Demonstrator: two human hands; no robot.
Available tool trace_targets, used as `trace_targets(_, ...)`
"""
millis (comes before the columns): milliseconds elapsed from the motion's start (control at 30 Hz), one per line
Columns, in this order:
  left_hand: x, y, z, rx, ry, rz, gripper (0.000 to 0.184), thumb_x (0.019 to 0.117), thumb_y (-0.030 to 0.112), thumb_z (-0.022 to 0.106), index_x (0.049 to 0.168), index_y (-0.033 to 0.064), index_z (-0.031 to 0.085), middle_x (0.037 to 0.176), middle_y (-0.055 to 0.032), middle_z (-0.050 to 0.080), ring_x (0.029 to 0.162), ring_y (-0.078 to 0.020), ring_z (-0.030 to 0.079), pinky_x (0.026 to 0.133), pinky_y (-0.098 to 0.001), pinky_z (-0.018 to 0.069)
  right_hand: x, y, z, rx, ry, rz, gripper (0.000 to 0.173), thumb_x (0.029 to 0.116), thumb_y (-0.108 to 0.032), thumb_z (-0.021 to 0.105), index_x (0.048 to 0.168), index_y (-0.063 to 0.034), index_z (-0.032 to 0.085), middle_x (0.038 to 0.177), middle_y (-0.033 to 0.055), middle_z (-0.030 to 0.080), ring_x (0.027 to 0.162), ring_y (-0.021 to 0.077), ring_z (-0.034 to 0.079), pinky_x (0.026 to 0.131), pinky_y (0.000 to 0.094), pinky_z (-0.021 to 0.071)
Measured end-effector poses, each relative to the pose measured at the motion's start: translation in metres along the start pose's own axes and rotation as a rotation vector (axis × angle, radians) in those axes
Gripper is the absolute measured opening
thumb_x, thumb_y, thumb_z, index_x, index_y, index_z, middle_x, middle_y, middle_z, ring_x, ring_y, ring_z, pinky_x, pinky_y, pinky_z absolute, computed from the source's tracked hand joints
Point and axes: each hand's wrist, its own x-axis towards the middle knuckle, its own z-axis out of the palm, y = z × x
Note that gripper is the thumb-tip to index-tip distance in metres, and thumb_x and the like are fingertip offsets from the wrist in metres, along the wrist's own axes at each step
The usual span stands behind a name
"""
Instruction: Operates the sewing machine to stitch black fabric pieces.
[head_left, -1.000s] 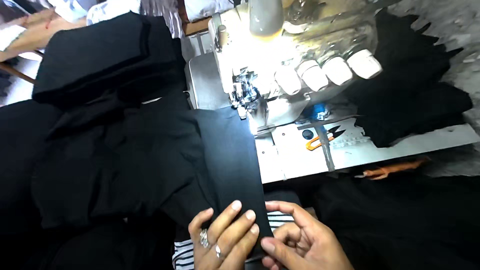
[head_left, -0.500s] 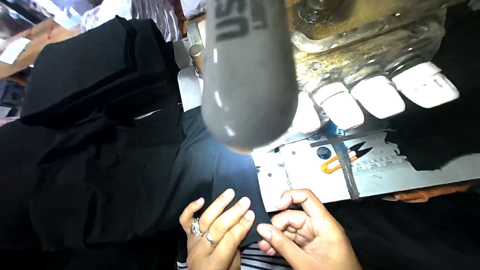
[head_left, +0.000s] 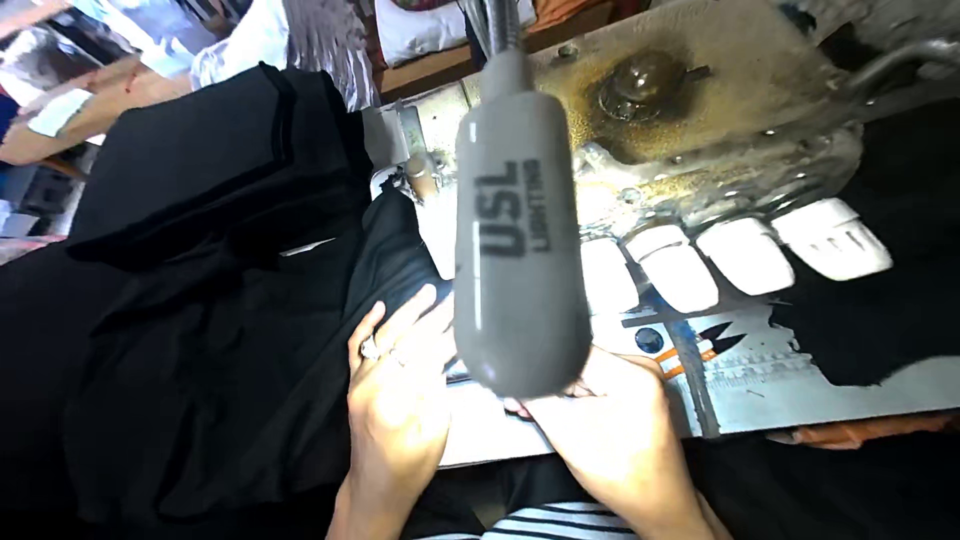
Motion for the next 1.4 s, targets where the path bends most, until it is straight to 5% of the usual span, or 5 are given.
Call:
trace_targets(300,-0.001,0.004,-0.01,0.125,0.022,-0.121,0.046,0.0949,0.0,0.045,0.124,0.0168,0.077,0.143,0.0001,0.064,0.143,-0.0208,0.049,0.115,-0.0382,0.0429,-0.032,-0.006,-0.012,0.119,-0.071,0.08,0.009,0.0901,-0.007,0.074,0.098,-0.0036,0.075,0.083,0.0003,0.076,0.066,0.0101,0.074,0.057,0.0232,0.0649)
trace_targets(533,-0.04,0.051,-0.007,-0.058,0.005,-0.196,0.03,0.0971,0.006,0.056,0.106,0.0176,0.081,0.108,-0.0028,0.066,0.1,-0.0072,0.06,0.087,-0.021,0.0509,-0.033,0.001,-0.014,0.144,-0.15,0.235,0.019,0.0931,-0.02,0.075,0.106,-0.0054,0.076,0.09,0.0006,0.078,0.078,0.0114,0.076,0.069,0.0245,0.0663)
trace_targets(967,-0.014,-0.012,-0.065,0.173,-0.227,0.026,0.026,0.0957,0.042,0.067,0.115,0.0258,0.073,0.144,-0.0046,0.057,0.136,-0.03,0.049,0.105,-0.0612,0.0385,-0.036,-0.009,-0.021,0.147,-0.062,0.13,0.008,0.094,-0.014,0.073,0.097,-0.0064,0.074,0.082,-0.0032,0.073,0.071,0.001,0.067,0.065,0.0136,0.0571)
trace_targets(1133,0.01,-0.042,-0.1,-0.252,-0.457,0.041,0.02,0.1,0.041,0.065,0.096,0.0212,0.064,0.132,0.0066,0.066,0.137,-0.0147,0.053,0.115,-0.0439,0.0457,-0.046,-0.006,-0.032,0.206,-0.11,0.131,0.009,0.0978,-0.013,0.068,0.099,-0.0054,0.074,0.086,-0.0028,0.074,0.075,0.0009,0.068,0.07,0.0137,0.0575)
trace_targets(1400,0.033,-0.005,-0.097,-0.039,-0.38,0.201,0.03,0.1017,0.04,0.059,0.121,0.0227,0.074,0.136,0.0045,0.062,0.133,-0.0145,0.051,0.108,-0.0494,0.0401,-0.049,-0.006,-0.033,0.193,-0.168,0.048,0.018,0.1023,-0.007,0.058,0.11,-0.0034,0.075,0.108,0.0004,0.076,0.099,0.0044,0.07,0.089,0.0177,0.0579)
